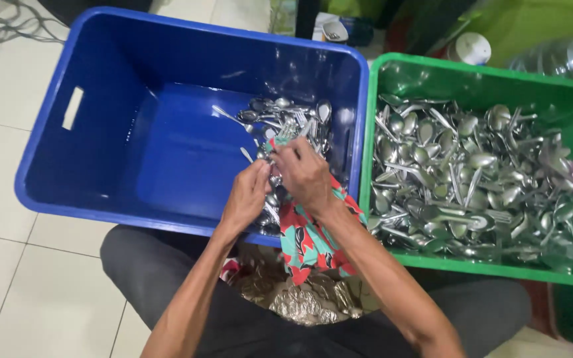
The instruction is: Wiping spoons and forks with a cloth and moving them between bins.
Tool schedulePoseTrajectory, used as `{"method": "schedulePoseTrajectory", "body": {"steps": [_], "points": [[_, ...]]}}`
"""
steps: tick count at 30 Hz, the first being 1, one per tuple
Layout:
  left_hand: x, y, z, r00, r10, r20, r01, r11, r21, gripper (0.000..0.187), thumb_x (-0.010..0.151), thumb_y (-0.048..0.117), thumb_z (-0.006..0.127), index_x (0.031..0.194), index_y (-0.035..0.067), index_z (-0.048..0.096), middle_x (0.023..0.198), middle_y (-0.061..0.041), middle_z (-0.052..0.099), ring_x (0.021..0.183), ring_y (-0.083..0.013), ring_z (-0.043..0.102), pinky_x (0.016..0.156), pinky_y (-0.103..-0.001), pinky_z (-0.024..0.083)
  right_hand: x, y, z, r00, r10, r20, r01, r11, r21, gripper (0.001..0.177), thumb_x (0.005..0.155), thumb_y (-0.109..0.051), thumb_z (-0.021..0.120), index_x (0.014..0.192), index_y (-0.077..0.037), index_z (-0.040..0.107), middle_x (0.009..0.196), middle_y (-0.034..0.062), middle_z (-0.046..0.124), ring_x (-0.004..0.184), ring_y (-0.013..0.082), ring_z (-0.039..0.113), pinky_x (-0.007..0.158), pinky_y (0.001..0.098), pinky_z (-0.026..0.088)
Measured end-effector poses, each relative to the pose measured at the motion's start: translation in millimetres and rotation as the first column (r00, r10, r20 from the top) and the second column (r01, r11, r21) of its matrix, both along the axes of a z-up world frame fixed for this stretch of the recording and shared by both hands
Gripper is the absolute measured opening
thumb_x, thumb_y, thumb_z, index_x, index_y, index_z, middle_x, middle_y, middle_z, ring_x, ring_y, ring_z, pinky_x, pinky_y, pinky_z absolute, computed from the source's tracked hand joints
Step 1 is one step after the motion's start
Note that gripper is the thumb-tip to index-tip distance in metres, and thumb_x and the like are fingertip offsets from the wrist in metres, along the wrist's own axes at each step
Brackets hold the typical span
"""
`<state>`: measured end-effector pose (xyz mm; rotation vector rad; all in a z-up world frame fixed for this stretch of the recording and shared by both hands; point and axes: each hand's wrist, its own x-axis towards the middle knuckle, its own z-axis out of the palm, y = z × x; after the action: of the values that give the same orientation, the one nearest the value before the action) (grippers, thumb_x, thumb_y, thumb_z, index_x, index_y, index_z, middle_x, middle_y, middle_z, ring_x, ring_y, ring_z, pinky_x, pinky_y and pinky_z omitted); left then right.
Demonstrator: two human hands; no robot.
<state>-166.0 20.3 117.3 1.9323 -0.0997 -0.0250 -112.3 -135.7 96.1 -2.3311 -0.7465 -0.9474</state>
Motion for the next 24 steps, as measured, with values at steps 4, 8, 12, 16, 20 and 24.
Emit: {"method": "schedulePoseTrajectory", "body": {"steps": [4, 8, 12, 16, 20, 24], "points": [[-12.6, -5.0, 2.4, 1.000, -0.014, -0.027, 0.014, 1.000, -0.003, 0.028, 0.108, 0.014, 0.043, 0.091, 0.009, 0.065, 0.056, -0.007, 0.059, 0.054, -0.0219, 0.055, 0.058, -0.034, 0.049, 13.3, -7.1, 12.6, 0.999, -0.025, -0.027, 0.028, 0.994, 0.108, 0.014, 0.101, -0.017, 0.064, 0.090, -0.010, 0.061, 0.081, 0.0026, 0.049, 0.068, 0.0278, 0.064, 0.059, 0.0331, 0.054], [-15.2, -7.4, 1.2, 0.998, -0.013, -0.069, 0.015, 1.000, 0.022, 0.028, 0.107, 0.013, 0.044, 0.090, 0.009, 0.065, 0.056, -0.006, 0.058, 0.054, -0.0197, 0.054, 0.057, -0.035, 0.048, 3.8, -3.6, 17.1, 0.997, -0.003, -0.082, 0.013, 0.993, 0.117, 0.019, 0.101, -0.017, 0.064, 0.086, -0.009, 0.057, 0.079, 0.0039, 0.049, 0.067, 0.0285, 0.063, 0.057, 0.0347, 0.052], [-19.6, -9.9, 7.1, 0.990, 0.012, -0.144, -0.010, 1.000, 0.017, 0.029, 0.107, 0.016, 0.045, 0.093, 0.009, 0.070, 0.060, -0.009, 0.061, 0.059, -0.0211, 0.057, 0.062, -0.037, 0.050, 15.4, -7.7, 19.8, 0.989, -0.059, -0.135, 0.068, 0.996, 0.064, 0.014, 0.097, -0.010, 0.066, 0.087, -0.005, 0.058, 0.077, 0.0114, 0.050, 0.067, 0.0376, 0.063, 0.055, 0.0458, 0.052], [-17.5, -3.7, 3.1, 0.970, 0.046, -0.238, -0.048, 0.999, -0.001, 0.034, 0.104, 0.019, 0.043, 0.103, 0.012, 0.076, 0.067, -0.014, 0.063, 0.068, -0.0295, 0.061, 0.073, -0.043, 0.053, 28.9, -25.4, -3.2, 0.952, 0.025, -0.306, 0.084, 0.938, 0.338, 0.015, 0.103, -0.015, 0.059, 0.094, -0.003, 0.059, 0.083, 0.0138, 0.056, 0.076, 0.0382, 0.065, 0.067, 0.0439, 0.053], [-13.8, -2.4, -6.4, 0.965, 0.179, -0.193, -0.187, 0.982, -0.019, 0.025, 0.100, 0.012, 0.052, 0.107, 0.009, 0.075, 0.065, -0.010, 0.065, 0.062, -0.0199, 0.060, 0.067, -0.036, 0.053, 9.7, -14.5, 8.8, 0.984, 0.024, -0.177, 0.024, 0.966, 0.259, 0.010, 0.103, -0.016, 0.062, 0.101, -0.006, 0.062, 0.087, 0.0087, 0.056, 0.082, 0.0321, 0.065, 0.073, 0.0368, 0.054], [-20.0, -7.7, -0.1, 0.971, 0.174, -0.161, -0.175, 0.984, 0.009, 0.024, 0.100, 0.012, 0.051, 0.100, 0.010, 0.075, 0.067, -0.012, 0.066, 0.070, -0.0253, 0.066, 0.072, -0.043, 0.055, -8.4, 3.1, 4.5, 0.995, 0.086, -0.057, -0.095, 0.982, -0.162, 0.019, 0.101, -0.022, 0.062, 0.087, -0.011, 0.057, 0.081, 0.0040, 0.048, 0.069, 0.0270, 0.061, 0.059, 0.0352, 0.053]]}}
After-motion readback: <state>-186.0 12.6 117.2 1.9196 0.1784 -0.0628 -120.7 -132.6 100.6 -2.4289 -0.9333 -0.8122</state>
